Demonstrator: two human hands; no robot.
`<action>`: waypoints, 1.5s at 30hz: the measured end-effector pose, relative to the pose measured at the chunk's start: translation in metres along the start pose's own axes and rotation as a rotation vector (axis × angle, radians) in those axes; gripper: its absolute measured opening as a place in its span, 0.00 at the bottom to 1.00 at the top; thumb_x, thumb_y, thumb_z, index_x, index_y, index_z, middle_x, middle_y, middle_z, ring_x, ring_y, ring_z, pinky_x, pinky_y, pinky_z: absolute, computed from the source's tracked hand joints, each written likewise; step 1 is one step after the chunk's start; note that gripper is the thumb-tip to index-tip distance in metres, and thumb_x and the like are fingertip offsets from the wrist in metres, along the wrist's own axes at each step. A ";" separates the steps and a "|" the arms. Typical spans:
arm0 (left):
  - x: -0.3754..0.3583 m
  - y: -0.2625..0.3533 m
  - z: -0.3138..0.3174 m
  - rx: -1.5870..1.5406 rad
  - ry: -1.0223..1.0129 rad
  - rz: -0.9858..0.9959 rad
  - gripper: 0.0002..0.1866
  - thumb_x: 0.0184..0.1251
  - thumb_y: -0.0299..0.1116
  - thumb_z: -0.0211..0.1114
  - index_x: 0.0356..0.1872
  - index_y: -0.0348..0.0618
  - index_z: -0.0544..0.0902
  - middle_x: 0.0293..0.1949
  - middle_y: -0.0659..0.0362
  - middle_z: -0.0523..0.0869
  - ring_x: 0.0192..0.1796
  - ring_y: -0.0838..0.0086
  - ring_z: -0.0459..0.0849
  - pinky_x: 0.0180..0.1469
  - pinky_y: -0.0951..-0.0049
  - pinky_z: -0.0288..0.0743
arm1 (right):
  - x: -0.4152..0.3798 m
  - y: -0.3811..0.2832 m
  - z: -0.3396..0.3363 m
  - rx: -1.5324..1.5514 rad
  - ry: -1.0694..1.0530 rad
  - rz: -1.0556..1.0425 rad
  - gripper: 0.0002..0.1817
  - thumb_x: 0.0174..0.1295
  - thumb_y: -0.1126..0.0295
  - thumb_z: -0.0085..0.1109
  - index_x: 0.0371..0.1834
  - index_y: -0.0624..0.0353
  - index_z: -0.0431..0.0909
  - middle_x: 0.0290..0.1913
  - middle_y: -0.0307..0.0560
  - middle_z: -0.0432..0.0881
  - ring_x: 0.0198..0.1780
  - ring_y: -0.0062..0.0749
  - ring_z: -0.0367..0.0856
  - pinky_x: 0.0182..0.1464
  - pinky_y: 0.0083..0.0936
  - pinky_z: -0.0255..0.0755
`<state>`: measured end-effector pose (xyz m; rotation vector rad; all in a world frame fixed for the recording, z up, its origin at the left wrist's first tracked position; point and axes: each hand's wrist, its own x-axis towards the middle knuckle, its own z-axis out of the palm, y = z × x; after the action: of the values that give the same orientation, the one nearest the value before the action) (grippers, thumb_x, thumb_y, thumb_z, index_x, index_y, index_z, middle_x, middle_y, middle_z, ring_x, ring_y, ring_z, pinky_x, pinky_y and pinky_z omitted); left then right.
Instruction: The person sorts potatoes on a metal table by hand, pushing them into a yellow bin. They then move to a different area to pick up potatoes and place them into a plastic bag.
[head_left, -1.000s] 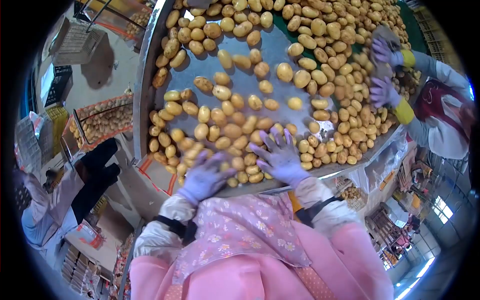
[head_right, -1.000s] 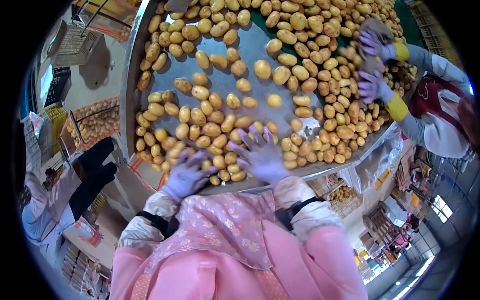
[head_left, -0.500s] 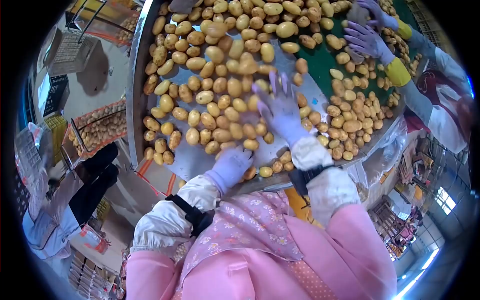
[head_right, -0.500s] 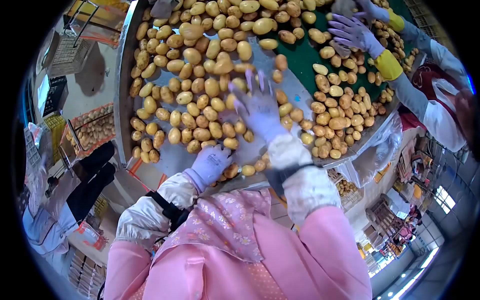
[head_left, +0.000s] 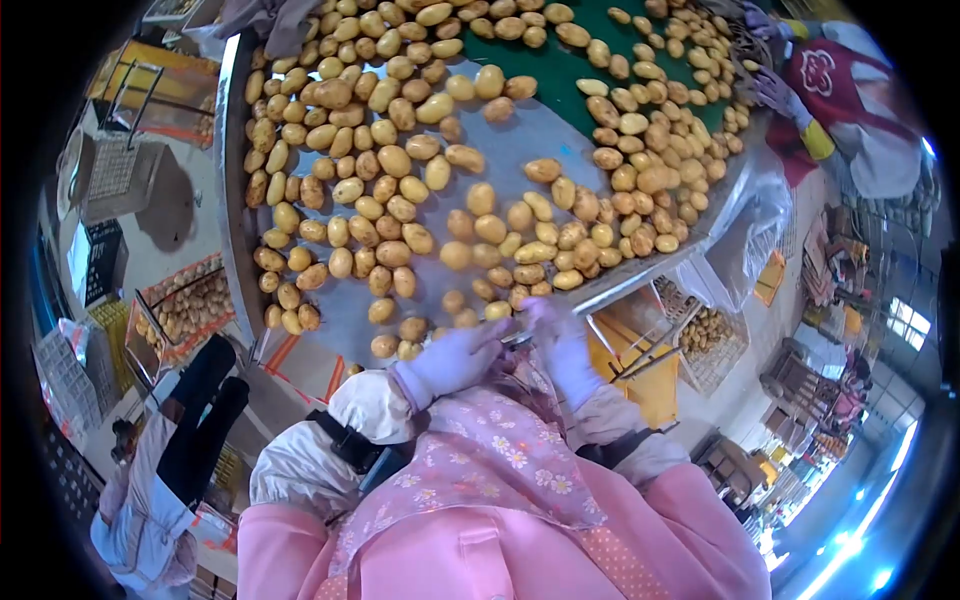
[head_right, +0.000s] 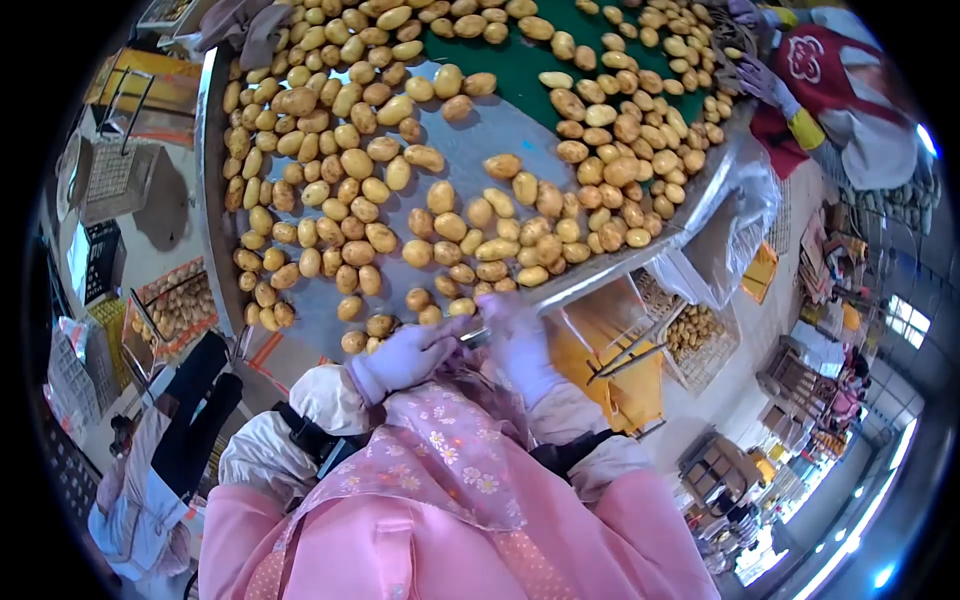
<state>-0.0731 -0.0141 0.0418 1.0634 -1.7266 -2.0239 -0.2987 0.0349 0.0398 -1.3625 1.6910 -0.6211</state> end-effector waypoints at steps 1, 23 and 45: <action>0.000 0.029 -0.018 0.251 -0.067 -0.131 0.21 0.73 0.33 0.62 0.64 0.40 0.79 0.51 0.42 0.85 0.48 0.48 0.87 0.48 0.54 0.82 | 0.004 -0.025 -0.021 -0.005 0.103 0.232 0.17 0.68 0.74 0.56 0.58 0.57 0.83 0.50 0.57 0.84 0.54 0.51 0.84 0.60 0.39 0.76; 0.007 -0.013 -0.021 0.859 0.288 0.283 0.18 0.58 0.27 0.65 0.50 0.51 0.88 0.62 0.55 0.82 0.62 0.54 0.81 0.61 0.53 0.77 | -0.009 0.015 -0.043 -0.317 0.249 -0.043 0.20 0.66 0.59 0.66 0.59 0.53 0.81 0.51 0.51 0.85 0.53 0.51 0.83 0.56 0.44 0.77; -0.040 -0.054 -0.145 1.016 1.077 -0.296 0.25 0.67 0.44 0.65 0.65 0.52 0.81 0.69 0.44 0.74 0.76 0.43 0.62 0.76 0.34 0.48 | -0.030 0.075 -0.177 -0.583 -0.066 0.693 0.29 0.75 0.68 0.57 0.78 0.58 0.66 0.68 0.58 0.78 0.62 0.45 0.81 0.65 0.38 0.74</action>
<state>0.0664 -0.0815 0.0032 2.1915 -1.8623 -0.2122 -0.4877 0.0613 0.0790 -1.0224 2.2105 0.3332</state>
